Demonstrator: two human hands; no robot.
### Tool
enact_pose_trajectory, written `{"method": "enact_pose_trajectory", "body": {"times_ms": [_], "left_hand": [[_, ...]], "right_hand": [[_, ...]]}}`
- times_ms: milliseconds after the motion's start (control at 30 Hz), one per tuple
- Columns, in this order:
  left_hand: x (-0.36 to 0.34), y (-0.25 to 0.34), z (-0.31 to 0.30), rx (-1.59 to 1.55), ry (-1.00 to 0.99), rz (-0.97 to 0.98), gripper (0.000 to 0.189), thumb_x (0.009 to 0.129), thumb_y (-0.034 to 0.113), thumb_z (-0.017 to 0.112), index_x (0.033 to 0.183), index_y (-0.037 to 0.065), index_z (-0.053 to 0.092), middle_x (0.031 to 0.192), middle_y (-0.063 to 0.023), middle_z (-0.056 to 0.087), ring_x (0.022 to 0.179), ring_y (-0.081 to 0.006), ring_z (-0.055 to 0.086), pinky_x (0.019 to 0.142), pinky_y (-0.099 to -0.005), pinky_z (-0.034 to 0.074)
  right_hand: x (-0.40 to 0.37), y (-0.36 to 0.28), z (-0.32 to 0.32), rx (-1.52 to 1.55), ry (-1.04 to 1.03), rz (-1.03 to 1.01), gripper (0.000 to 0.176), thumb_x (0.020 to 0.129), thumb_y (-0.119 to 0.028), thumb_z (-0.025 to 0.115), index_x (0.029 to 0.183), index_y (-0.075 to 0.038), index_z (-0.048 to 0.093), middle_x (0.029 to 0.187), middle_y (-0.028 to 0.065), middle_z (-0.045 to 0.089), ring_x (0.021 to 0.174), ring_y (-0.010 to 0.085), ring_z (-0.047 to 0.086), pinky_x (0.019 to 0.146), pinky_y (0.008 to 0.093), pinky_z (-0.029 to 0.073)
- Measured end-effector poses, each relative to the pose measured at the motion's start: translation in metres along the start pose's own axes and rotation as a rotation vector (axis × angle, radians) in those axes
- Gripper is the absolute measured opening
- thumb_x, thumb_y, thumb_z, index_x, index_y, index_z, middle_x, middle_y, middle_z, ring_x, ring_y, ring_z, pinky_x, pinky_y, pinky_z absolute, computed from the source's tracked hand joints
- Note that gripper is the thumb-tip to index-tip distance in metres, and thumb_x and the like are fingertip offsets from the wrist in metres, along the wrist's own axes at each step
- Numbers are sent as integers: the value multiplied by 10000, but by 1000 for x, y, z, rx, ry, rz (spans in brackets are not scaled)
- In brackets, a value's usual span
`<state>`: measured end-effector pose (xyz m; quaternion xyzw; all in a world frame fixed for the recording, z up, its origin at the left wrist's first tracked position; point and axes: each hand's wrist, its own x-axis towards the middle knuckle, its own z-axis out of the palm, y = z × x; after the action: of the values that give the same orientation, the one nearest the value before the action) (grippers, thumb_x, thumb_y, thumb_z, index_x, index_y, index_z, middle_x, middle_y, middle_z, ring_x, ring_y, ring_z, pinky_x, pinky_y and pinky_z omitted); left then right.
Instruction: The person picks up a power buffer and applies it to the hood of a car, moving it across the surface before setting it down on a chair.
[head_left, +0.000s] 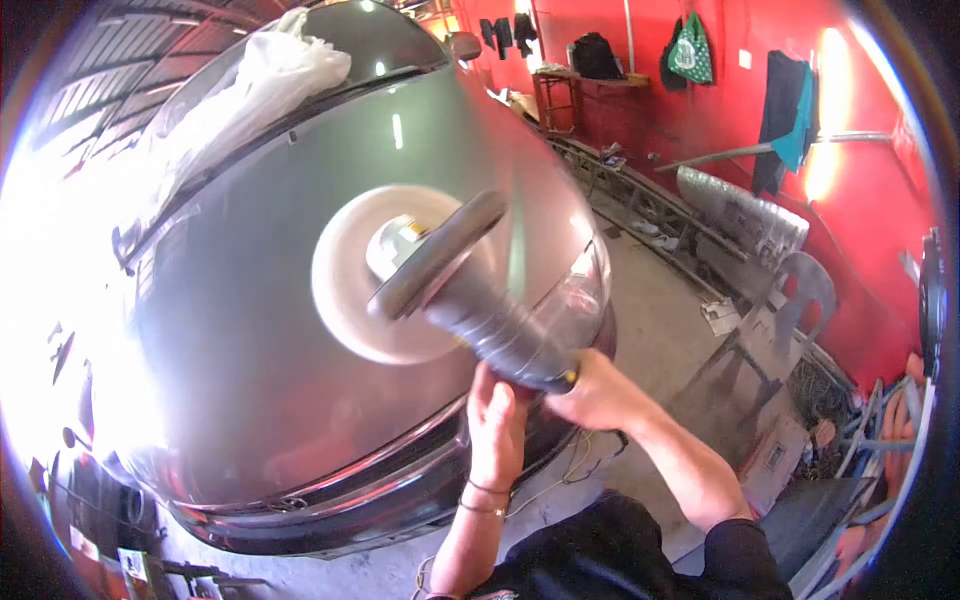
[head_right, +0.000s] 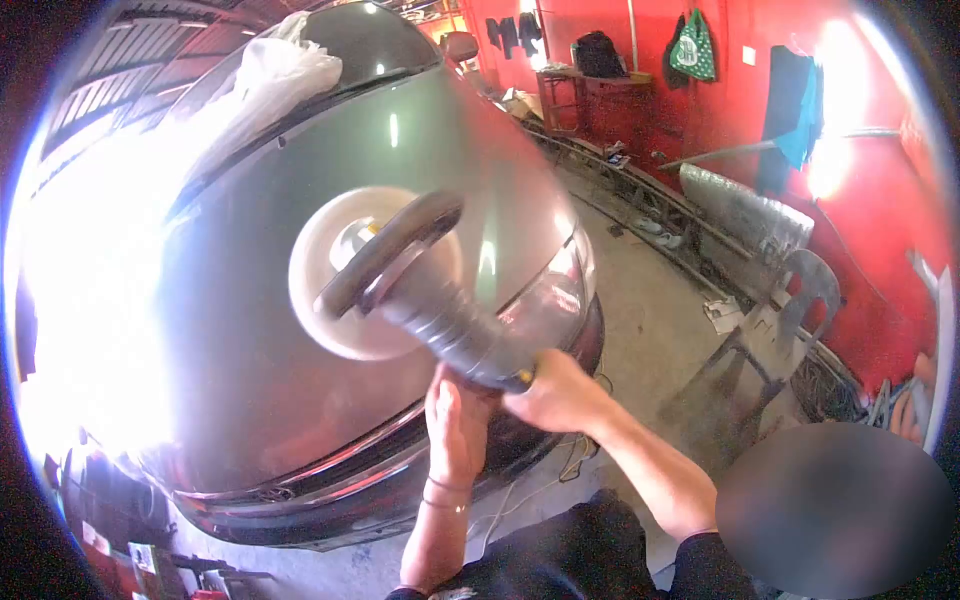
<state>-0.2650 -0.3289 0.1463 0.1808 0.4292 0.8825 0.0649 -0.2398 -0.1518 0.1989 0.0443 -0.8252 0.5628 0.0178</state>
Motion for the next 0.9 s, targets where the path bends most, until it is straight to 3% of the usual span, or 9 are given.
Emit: {"method": "enact_pose_trajectory", "body": {"times_ms": [33,67,300,433,533,633,733,800,900], "left_hand": [[11,0,5,12,28,76,827,1035,497,738,1589,-41,441,1567,-227,579,1455,-394,569,1236,-555,434],[14,-3,4,11,85,91,780,1008,473,772,1542,-20,487,1480,-223,642,1377,-393,633,1196,-555,476],[23,-59,26,-280,108,217,918,904,550,815,1598,76,446,1473,-232,626,1234,-410,705,1096,-537,564],[28,-87,39,-224,100,148,1000,854,610,822,1608,91,420,1327,-188,653,1047,-340,723,868,-469,630],[35,-104,52,-233,102,112,920,850,561,844,1522,64,460,1152,-201,675,965,-326,729,794,-430,616],[36,-118,65,-179,113,-13,942,828,475,903,1508,0,456,1169,-223,700,966,-336,756,848,-443,637],[43,-138,86,-160,85,-130,655,874,432,888,1279,-26,653,1102,-156,762,944,-258,771,853,-408,637],[52,-163,94,-61,31,-215,673,908,451,836,1323,-30,614,1122,-179,755,920,-276,775,814,-417,648],[79,-181,120,-4,10,-286,473,939,325,836,1212,-32,689,1045,-123,776,875,-225,770,806,-395,646]], "right_hand": [[-3,-3,6,-29,-56,15,368,811,-164,811,1108,43,742,914,126,783,893,239,742,880,391,580],[-5,-6,17,-116,-120,84,466,831,-274,823,1194,8,750,1057,269,787,1060,410,776,954,463,583],[-7,17,-16,-230,-186,61,524,787,-300,840,1222,-28,735,1094,282,774,1106,466,736,965,499,576],[-7,35,-46,-275,-239,105,525,779,-299,836,1221,-33,737,1093,277,773,1098,470,732,957,496,578],[-10,59,-61,-191,-243,156,514,783,-299,830,1205,-23,734,1076,276,776,1065,449,750,935,479,586],[-23,95,-68,-30,-224,209,451,793,-241,836,1161,-2,737,985,225,798,972,362,796,888,437,598],[-41,116,-79,163,-17,240,303,798,-101,837,1051,36,741,847,90,770,848,187,738,801,358,589],[-47,121,-97,211,12,336,265,799,-98,832,1006,39,740,826,89,763,799,171,732,748,343,582],[-44,135,-122,282,94,447,134,802,-59,804,867,28,726,735,65,714,641,135,688,584,307,532]]}}
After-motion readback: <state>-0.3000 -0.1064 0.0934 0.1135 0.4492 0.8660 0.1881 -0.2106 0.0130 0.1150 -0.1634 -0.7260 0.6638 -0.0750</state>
